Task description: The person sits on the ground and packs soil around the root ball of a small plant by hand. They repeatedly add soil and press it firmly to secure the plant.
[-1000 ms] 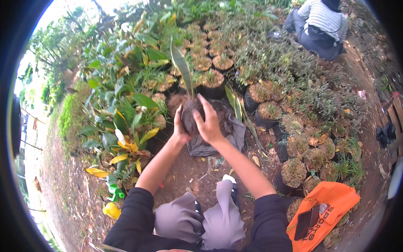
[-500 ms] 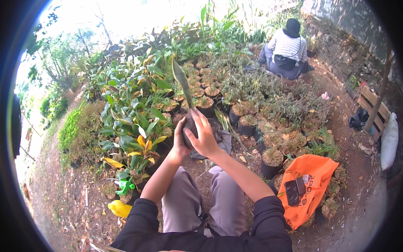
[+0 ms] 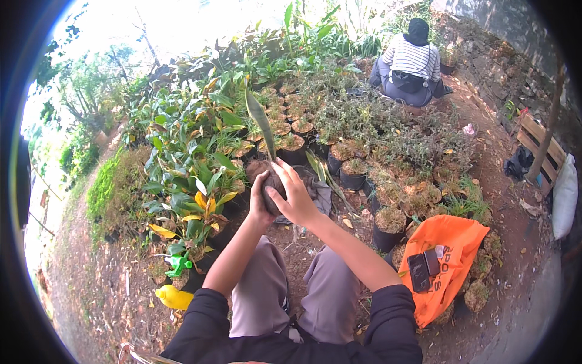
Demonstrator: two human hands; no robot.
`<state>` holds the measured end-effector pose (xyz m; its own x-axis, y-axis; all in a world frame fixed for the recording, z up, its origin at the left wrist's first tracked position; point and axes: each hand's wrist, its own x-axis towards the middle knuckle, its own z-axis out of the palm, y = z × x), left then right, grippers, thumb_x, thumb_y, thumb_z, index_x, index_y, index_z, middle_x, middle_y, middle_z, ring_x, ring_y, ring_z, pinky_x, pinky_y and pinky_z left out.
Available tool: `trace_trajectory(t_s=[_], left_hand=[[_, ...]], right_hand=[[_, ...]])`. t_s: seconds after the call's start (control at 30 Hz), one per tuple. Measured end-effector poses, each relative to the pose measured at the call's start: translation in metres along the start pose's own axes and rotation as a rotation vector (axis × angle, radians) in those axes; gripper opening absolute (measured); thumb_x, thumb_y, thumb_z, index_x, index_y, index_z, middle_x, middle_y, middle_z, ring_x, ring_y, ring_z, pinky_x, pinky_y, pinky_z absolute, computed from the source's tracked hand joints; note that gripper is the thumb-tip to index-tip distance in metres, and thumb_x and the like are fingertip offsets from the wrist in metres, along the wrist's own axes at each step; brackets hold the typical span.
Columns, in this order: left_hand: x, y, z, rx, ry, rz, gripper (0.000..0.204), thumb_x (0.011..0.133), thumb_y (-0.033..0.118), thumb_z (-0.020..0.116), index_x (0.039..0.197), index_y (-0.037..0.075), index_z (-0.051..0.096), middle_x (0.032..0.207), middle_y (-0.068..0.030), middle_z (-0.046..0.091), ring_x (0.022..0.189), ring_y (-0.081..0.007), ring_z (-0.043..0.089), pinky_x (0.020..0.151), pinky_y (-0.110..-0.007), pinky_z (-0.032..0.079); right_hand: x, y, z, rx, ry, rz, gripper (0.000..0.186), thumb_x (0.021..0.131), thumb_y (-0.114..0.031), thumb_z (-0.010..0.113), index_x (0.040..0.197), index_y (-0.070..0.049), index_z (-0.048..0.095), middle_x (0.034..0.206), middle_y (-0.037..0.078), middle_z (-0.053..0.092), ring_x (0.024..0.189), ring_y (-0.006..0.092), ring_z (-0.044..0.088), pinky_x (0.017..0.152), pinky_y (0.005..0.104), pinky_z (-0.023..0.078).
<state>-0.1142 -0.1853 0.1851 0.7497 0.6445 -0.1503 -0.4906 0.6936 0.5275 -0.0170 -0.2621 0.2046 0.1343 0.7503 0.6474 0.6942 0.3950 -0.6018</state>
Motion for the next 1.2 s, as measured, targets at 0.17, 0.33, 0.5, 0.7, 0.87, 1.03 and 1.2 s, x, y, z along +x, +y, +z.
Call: trace_trajectory(t_s=[0.17,0.33,0.5,0.7,0.87,1.03,1.2], left_hand=[[0.058,0.019,0.010,0.054,0.016,-0.006,0.041,0.089,0.041,0.055,0.116,0.011,0.058,0.106,-0.0063,0.065,0.095,-0.0221,0.064,0.086,-0.036,0.053],[0.087,0.030,0.021,-0.021,0.020,0.084,0.036,0.091,0.039,0.052,0.114,0.011,0.058,0.105,-0.0056,0.065,0.096,-0.0216,0.063,0.087,-0.037,0.052],[0.044,0.031,-0.015,0.046,0.031,0.076,0.037,0.089,0.042,0.054,0.110,0.012,0.061,0.100,-0.0051,0.067,0.091,-0.0215,0.065,0.085,-0.037,0.052],[-0.033,0.032,0.005,0.101,0.089,0.097,0.043,0.089,0.047,0.054,0.116,0.014,0.059,0.106,-0.0060,0.065,0.096,-0.0225,0.064,0.086,-0.038,0.053],[-0.078,0.020,-0.012,-0.021,0.030,0.114,0.046,0.089,0.049,0.053,0.119,0.015,0.058,0.112,-0.0064,0.064,0.101,-0.0228,0.063,0.089,-0.039,0.052],[-0.081,0.001,-0.031,-0.100,-0.028,0.135,0.037,0.092,0.039,0.051,0.114,0.011,0.060,0.106,-0.0067,0.066,0.093,-0.0212,0.066,0.082,-0.036,0.055],[-0.075,-0.006,-0.034,-0.056,0.034,0.127,0.036,0.093,0.037,0.051,0.115,0.010,0.059,0.107,-0.0070,0.065,0.095,-0.0206,0.065,0.084,-0.035,0.054]], right_hand=[[0.044,0.047,-0.005,0.052,0.021,-0.009,0.057,0.092,-0.029,0.055,0.137,0.002,0.039,0.141,0.025,0.038,0.133,0.0400,0.036,0.110,0.0454,0.028],[0.076,0.066,0.000,0.028,0.056,-0.071,0.056,0.091,-0.027,0.058,0.136,0.001,0.041,0.139,0.024,0.040,0.131,0.0397,0.037,0.109,0.0450,0.030],[0.043,0.044,0.027,0.122,0.011,-0.055,0.056,0.091,-0.025,0.059,0.137,0.000,0.040,0.141,0.022,0.038,0.132,0.0365,0.038,0.109,0.0426,0.030],[0.017,-0.020,0.022,0.108,0.008,-0.070,0.057,0.091,-0.030,0.057,0.135,0.002,0.042,0.138,0.024,0.041,0.130,0.0375,0.041,0.109,0.0420,0.031],[-0.004,-0.057,0.025,0.110,-0.059,-0.096,0.048,0.092,-0.027,0.057,0.129,0.003,0.048,0.131,0.025,0.046,0.126,0.0397,0.043,0.107,0.0426,0.033],[-0.023,-0.058,0.019,0.100,-0.172,-0.011,0.042,0.097,-0.026,0.051,0.128,0.003,0.050,0.134,0.021,0.047,0.129,0.0332,0.043,0.108,0.0394,0.032],[-0.025,-0.041,0.024,0.129,-0.177,0.018,0.044,0.095,-0.026,0.053,0.126,0.006,0.050,0.132,0.023,0.047,0.128,0.0373,0.043,0.107,0.0399,0.035]])
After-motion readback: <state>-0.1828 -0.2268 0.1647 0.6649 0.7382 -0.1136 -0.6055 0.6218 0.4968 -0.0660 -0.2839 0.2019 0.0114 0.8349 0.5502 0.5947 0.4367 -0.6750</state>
